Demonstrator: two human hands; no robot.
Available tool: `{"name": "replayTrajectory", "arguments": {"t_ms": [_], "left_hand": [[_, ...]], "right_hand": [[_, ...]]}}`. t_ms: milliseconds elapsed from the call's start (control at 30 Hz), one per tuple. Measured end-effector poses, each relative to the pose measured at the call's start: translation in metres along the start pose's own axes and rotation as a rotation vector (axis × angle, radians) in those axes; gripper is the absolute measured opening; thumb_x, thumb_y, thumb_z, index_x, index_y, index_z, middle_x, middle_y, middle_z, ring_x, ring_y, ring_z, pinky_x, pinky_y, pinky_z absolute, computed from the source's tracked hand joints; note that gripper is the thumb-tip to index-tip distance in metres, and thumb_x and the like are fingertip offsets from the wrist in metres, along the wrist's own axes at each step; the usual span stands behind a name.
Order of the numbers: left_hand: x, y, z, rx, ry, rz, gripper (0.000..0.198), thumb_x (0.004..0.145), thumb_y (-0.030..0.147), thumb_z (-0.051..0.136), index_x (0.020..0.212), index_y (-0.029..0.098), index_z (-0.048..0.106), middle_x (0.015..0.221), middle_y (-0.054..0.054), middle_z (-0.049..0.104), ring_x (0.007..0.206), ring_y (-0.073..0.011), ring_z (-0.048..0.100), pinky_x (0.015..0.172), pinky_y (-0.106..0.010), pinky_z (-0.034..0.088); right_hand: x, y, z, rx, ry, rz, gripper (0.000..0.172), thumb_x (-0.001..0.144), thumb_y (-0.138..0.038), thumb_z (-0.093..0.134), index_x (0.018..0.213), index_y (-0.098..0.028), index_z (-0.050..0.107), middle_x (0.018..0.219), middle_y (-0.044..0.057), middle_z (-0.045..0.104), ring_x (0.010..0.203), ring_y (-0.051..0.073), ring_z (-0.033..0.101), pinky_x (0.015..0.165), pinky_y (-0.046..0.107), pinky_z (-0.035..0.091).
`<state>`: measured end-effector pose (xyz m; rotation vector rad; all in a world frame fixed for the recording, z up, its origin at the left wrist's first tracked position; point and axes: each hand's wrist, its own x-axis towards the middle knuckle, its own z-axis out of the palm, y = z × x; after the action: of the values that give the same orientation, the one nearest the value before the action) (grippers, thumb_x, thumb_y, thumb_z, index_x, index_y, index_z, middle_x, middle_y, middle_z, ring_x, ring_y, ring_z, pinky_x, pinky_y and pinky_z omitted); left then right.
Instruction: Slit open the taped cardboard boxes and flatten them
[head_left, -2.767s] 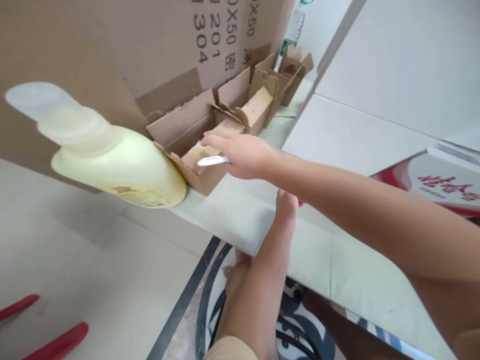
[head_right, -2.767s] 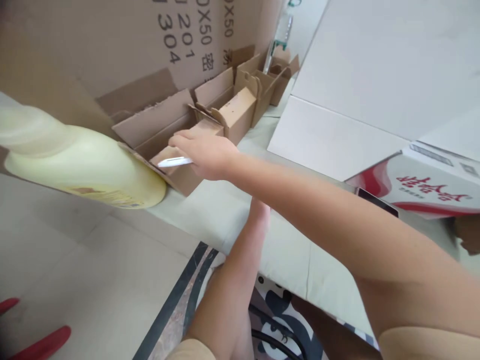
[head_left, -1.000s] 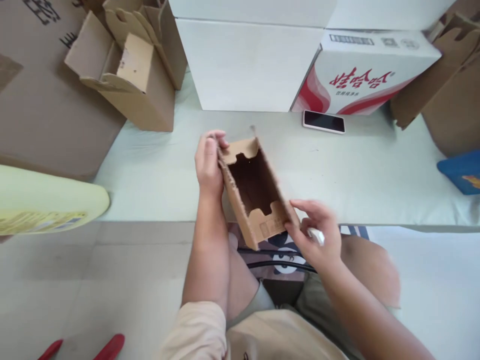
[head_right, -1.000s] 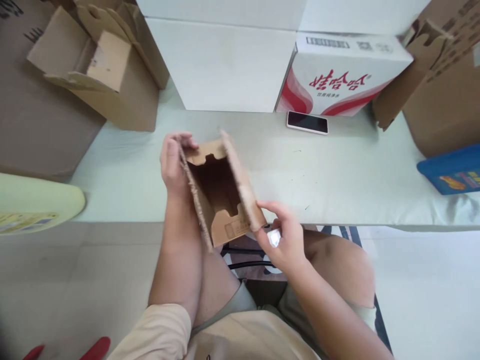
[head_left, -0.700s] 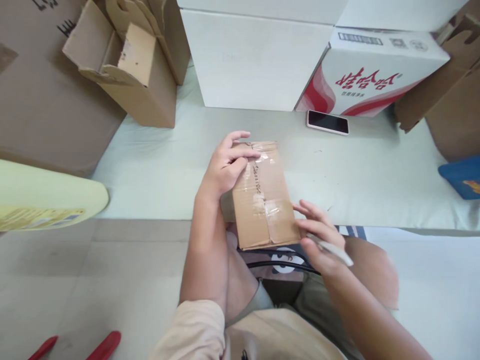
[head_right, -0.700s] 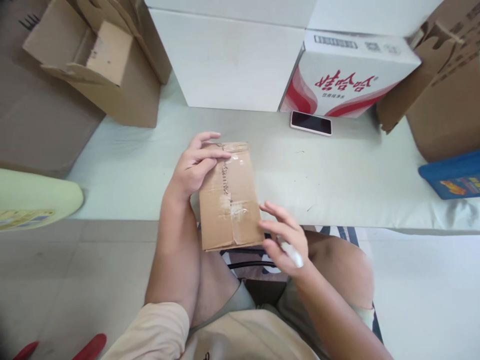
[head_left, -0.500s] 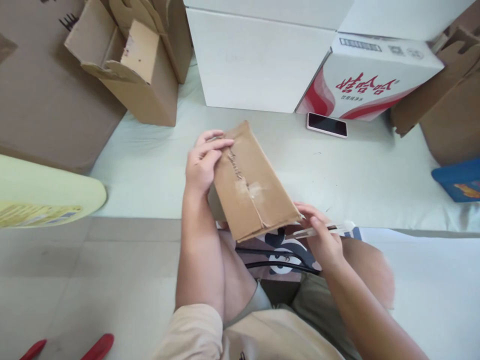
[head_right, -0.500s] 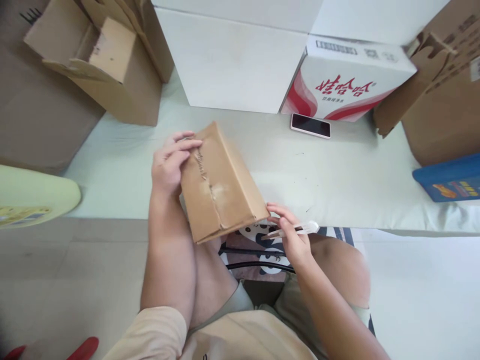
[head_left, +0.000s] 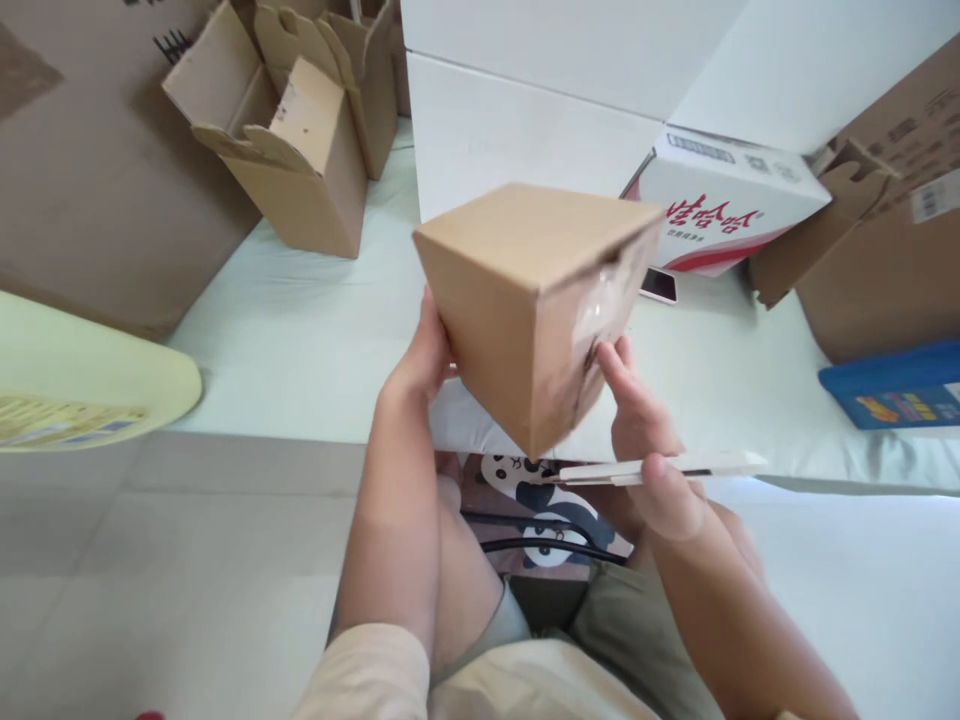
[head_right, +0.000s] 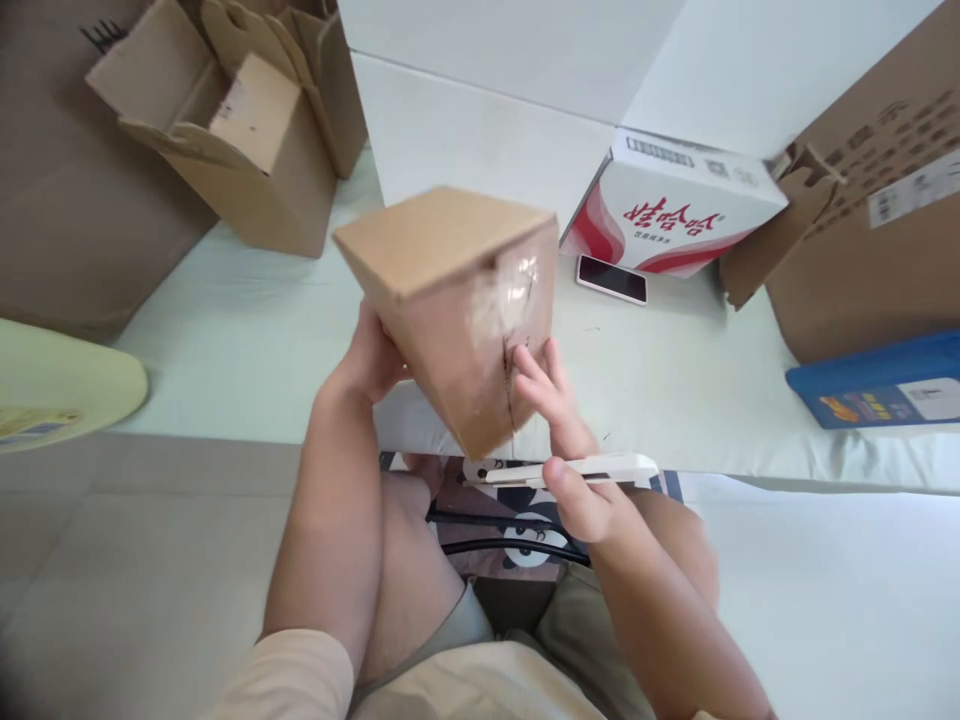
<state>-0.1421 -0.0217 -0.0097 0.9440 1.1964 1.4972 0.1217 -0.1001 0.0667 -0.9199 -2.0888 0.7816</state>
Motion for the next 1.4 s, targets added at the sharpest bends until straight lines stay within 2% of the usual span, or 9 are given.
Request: {"name": "replayTrajectory", "arguments": {"t_ms": [167, 233, 333, 500, 600, 733, 900, 1133, 1400], "left_hand": [[0.001, -0.015, -0.007, 0.086, -0.143, -0.285, 0.077, 0.082, 0.088, 0.039, 0.086, 0.019, 0.073, 0.068, -0.014, 0.069, 0.067, -0.0326, 0.069, 0.067, -0.048, 0.057], [0.003, -0.017, -0.009, 0.208, -0.038, -0.195, 0.060, 0.081, 0.077, 0.059, 0.083, 0.019, 0.071, 0.071, -0.014, 0.070, 0.079, -0.0345, 0.071, 0.080, -0.051, 0.057], [0.003, -0.006, -0.006, 0.275, 0.093, 0.061, 0.050, 0.079, 0.058, 0.075, 0.115, 0.025, 0.068, 0.118, -0.015, 0.072, 0.126, -0.0340, 0.062, 0.110, -0.051, 0.044], [-0.005, 0.026, 0.009, 0.223, -0.185, 0.328, 0.037, 0.087, 0.048, 0.067, 0.119, 0.030, 0.066, 0.157, -0.008, 0.048, 0.152, -0.0308, 0.036, 0.122, -0.047, 0.033], [-0.007, 0.030, 0.014, 0.302, -0.194, 0.375, 0.020, 0.086, 0.041, 0.065, 0.097, 0.026, 0.069, 0.160, -0.008, 0.044, 0.153, -0.0347, 0.032, 0.119, -0.054, 0.034], [-0.008, 0.024, 0.022, 0.299, -0.119, 0.465, 0.011, 0.085, 0.034, 0.063, 0.080, 0.024, 0.062, 0.149, -0.009, 0.051, 0.146, -0.0335, 0.039, 0.116, -0.052, 0.038], [-0.014, 0.022, 0.035, 0.330, -0.068, 0.542, 0.006, 0.080, 0.029, 0.061, 0.080, 0.023, 0.061, 0.115, -0.011, 0.051, 0.118, -0.0292, 0.052, 0.110, -0.046, 0.042], [-0.019, 0.027, 0.040, 0.414, -0.031, 0.541, 0.025, 0.072, 0.016, 0.058, 0.096, 0.025, 0.061, 0.102, -0.007, 0.050, 0.105, -0.0274, 0.051, 0.104, -0.044, 0.042], [-0.021, 0.028, 0.040, 0.371, -0.013, 0.509, 0.022, 0.074, 0.011, 0.055, 0.092, 0.023, 0.059, 0.102, -0.008, 0.052, 0.105, -0.0274, 0.052, 0.101, -0.043, 0.043]], "right_hand": [[0.017, -0.008, -0.009, 0.155, 0.045, 0.053, 0.061, 0.100, -0.063, 0.022, 0.145, -0.033, 0.050, 0.160, 0.000, 0.048, 0.159, 0.028, 0.023, 0.127, 0.060, 0.029], [0.020, -0.007, -0.008, 0.269, 0.028, 0.103, 0.056, 0.100, -0.060, 0.026, 0.138, -0.033, 0.056, 0.154, 0.001, 0.056, 0.153, 0.029, 0.038, 0.125, 0.057, 0.034], [0.024, -0.004, -0.004, 0.359, -0.065, 0.155, 0.050, 0.101, -0.057, 0.032, 0.126, -0.032, 0.067, 0.142, 0.002, 0.066, 0.145, 0.028, 0.050, 0.125, 0.054, 0.035], [0.034, -0.011, 0.000, 0.313, -0.183, 0.180, 0.055, 0.097, -0.066, 0.038, 0.111, -0.027, 0.074, 0.124, 0.006, 0.076, 0.138, 0.031, 0.057, 0.123, 0.053, 0.037], [0.045, -0.014, -0.005, 0.292, 0.070, 0.182, 0.063, 0.094, -0.072, 0.036, 0.089, -0.023, 0.074, 0.081, 0.009, 0.076, 0.087, 0.029, 0.075, 0.081, 0.045, 0.060], [0.066, -0.008, -0.012, 0.204, 0.453, 0.188, 0.066, 0.093, -0.078, 0.032, 0.086, -0.024, 0.068, 0.051, 0.002, 0.058, 0.042, 0.018, 0.055, 0.042, 0.033, 0.042], [0.094, -0.003, -0.006, 0.026, 0.316, 0.168, 0.032, 0.085, -0.054, 0.072, 0.080, -0.026, 0.057, 0.056, -0.002, 0.063, 0.043, 0.015, 0.055, 0.044, 0.030, 0.043], [0.104, 0.006, 0.015, -0.130, 0.134, 0.182, 0.005, 0.091, -0.031, 0.059, 0.092, -0.026, 0.060, 0.062, -0.003, 0.066, 0.051, 0.016, 0.060, 0.053, 0.030, 0.049], [0.104, 0.010, 0.023, -0.195, 0.143, 0.195, 0.004, 0.088, -0.028, 0.059, 0.089, -0.025, 0.058, 0.065, -0.002, 0.066, 0.054, 0.016, 0.058, 0.053, 0.029, 0.046]]}}
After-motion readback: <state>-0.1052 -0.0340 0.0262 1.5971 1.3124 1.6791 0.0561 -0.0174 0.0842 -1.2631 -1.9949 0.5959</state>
